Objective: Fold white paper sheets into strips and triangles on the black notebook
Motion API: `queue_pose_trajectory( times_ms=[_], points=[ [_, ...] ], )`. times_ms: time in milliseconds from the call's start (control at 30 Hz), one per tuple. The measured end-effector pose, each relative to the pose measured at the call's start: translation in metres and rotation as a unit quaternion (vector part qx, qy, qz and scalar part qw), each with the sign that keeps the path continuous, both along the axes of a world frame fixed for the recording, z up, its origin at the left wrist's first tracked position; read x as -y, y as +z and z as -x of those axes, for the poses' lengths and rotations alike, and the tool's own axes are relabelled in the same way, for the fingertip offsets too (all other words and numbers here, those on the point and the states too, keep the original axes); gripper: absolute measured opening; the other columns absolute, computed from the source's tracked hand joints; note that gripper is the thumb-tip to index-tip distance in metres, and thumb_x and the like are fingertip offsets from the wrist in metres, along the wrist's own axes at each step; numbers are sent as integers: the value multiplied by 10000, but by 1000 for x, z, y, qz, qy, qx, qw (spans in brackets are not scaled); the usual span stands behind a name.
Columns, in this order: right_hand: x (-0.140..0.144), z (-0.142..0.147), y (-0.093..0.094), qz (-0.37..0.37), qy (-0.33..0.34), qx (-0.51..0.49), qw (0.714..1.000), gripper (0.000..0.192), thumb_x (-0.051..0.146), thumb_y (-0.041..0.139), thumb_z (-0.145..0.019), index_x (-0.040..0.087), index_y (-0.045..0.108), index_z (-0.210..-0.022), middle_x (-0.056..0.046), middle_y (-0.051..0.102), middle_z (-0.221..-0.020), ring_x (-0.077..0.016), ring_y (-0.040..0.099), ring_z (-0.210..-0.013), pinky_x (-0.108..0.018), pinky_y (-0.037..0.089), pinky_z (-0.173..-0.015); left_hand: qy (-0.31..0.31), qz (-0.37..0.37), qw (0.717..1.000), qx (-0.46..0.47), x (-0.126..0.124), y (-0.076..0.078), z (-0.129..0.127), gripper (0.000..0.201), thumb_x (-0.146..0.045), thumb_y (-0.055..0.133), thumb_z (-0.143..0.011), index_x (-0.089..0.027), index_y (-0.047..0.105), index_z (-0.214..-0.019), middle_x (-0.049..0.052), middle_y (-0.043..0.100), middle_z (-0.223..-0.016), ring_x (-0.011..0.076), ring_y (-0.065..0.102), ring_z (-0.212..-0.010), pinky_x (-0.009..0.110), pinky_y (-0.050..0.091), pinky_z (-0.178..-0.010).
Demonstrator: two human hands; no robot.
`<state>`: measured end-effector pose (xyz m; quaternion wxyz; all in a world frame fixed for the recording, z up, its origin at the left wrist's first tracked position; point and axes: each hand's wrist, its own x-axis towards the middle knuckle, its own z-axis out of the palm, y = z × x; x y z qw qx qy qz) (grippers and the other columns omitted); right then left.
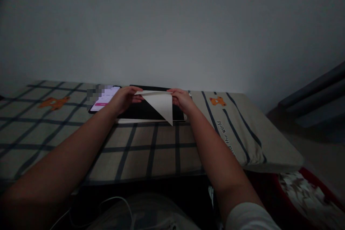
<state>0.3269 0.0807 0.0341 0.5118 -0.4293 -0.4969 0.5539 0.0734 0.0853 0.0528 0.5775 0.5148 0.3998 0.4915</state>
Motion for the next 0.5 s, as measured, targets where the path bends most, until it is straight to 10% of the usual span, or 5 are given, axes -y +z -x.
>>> queue_pose_trajectory(
  times_ms=[500],
  points=[
    [3,3,-3,-68,-12,80,994,389,288,733,-688,236,647,-1063,29,585,-708,-118,549,-684,-283,481,-668,30,-120,987,-98,-3,-12,-2,504,-230,696,-715,-186,566,-1200,9,670,-830,130,635,-747,277,527,-720]
  ],
)
